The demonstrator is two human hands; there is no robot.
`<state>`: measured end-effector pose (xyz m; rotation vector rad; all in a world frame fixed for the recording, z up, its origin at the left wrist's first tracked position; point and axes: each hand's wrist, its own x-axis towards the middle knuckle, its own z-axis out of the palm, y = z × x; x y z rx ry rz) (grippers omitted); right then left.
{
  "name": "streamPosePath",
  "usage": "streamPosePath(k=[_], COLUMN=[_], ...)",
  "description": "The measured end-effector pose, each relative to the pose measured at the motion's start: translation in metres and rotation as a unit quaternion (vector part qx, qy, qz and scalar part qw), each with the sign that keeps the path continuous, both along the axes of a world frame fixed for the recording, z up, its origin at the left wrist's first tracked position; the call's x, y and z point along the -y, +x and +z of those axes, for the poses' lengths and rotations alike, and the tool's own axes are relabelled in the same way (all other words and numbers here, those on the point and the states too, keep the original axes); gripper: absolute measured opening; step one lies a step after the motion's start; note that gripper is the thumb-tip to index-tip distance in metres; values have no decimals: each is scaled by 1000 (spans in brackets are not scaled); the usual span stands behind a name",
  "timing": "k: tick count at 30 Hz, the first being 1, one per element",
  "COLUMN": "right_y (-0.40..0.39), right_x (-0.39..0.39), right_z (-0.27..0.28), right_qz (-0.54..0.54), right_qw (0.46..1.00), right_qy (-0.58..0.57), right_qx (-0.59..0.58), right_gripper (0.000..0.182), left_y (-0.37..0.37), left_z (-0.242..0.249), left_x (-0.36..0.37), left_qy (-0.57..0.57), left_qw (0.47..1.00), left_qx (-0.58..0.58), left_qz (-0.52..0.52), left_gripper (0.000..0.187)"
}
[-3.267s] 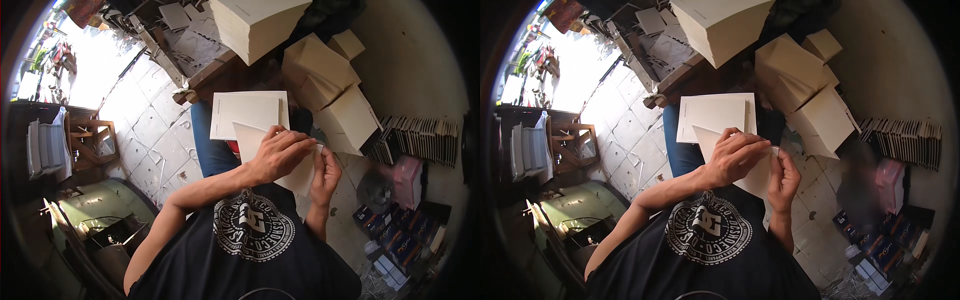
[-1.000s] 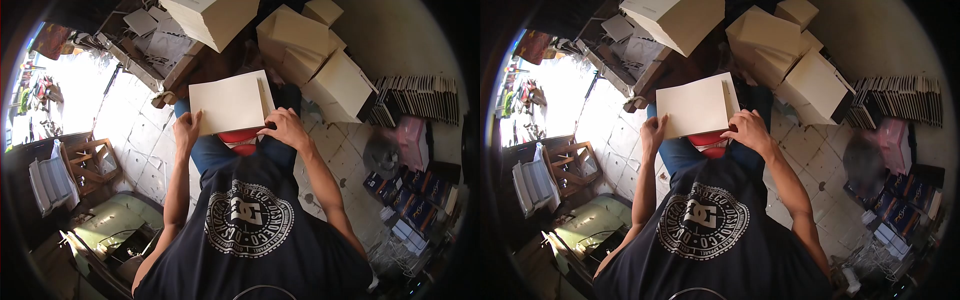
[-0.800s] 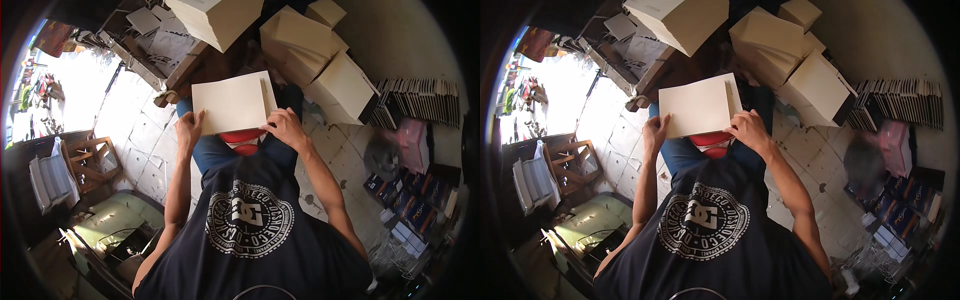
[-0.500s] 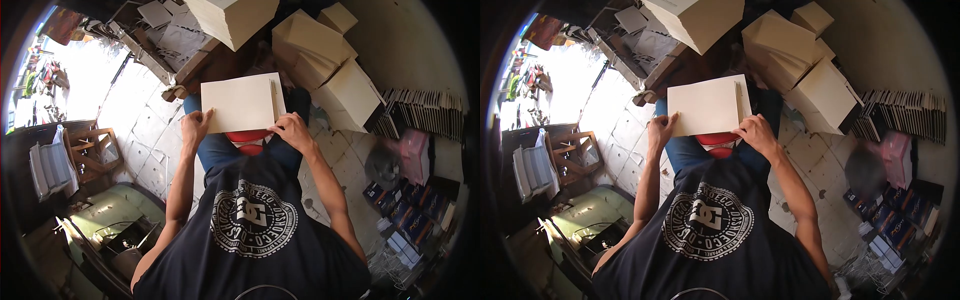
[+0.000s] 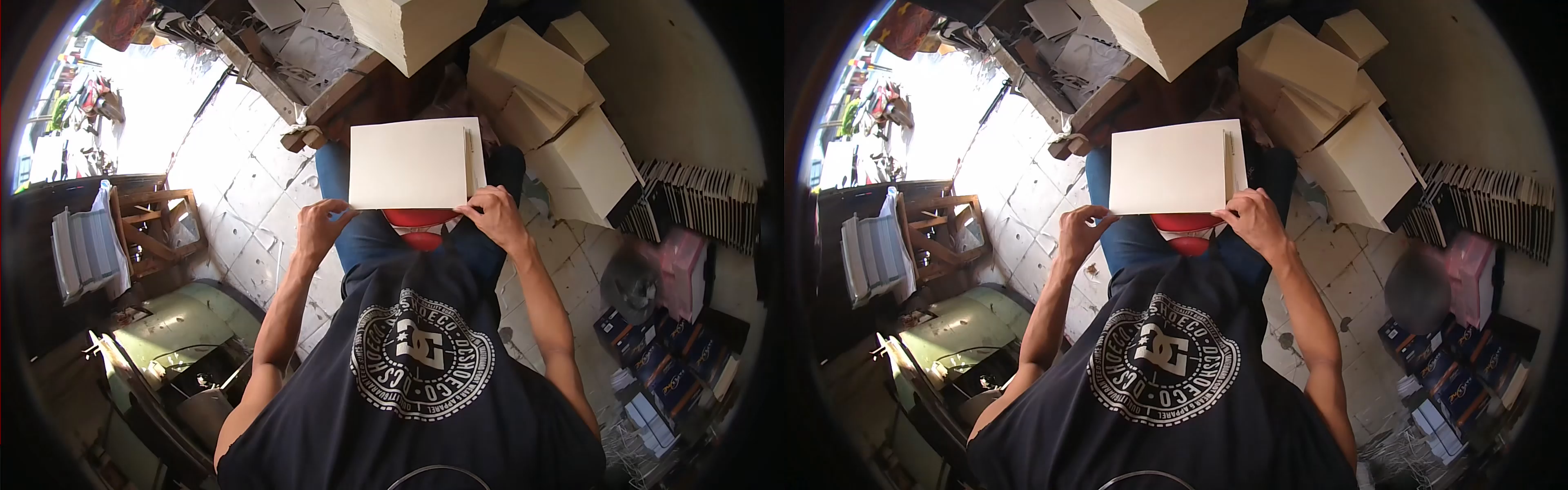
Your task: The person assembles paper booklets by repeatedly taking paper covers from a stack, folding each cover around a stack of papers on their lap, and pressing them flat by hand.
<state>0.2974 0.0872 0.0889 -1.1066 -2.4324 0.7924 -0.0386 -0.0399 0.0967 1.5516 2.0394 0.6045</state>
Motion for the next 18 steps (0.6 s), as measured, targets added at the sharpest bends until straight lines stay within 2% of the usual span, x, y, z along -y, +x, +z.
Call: streamPosePath(k=[4, 18], right_y=[3, 0], right_x=[0, 4], right_z=[2, 2], right_qz=[6, 16], right_qw=[1000, 999], right_qy=[-7, 16], right_qx=[13, 36], right_gripper=[24, 21], left_y=[4, -1], left_z=[4, 10], left_x=[-3, -9], left_qy=[14, -21], left_qw=[1000, 999], left_qx=[16, 31], left_qz=[5, -15], left_gripper=[17, 17])
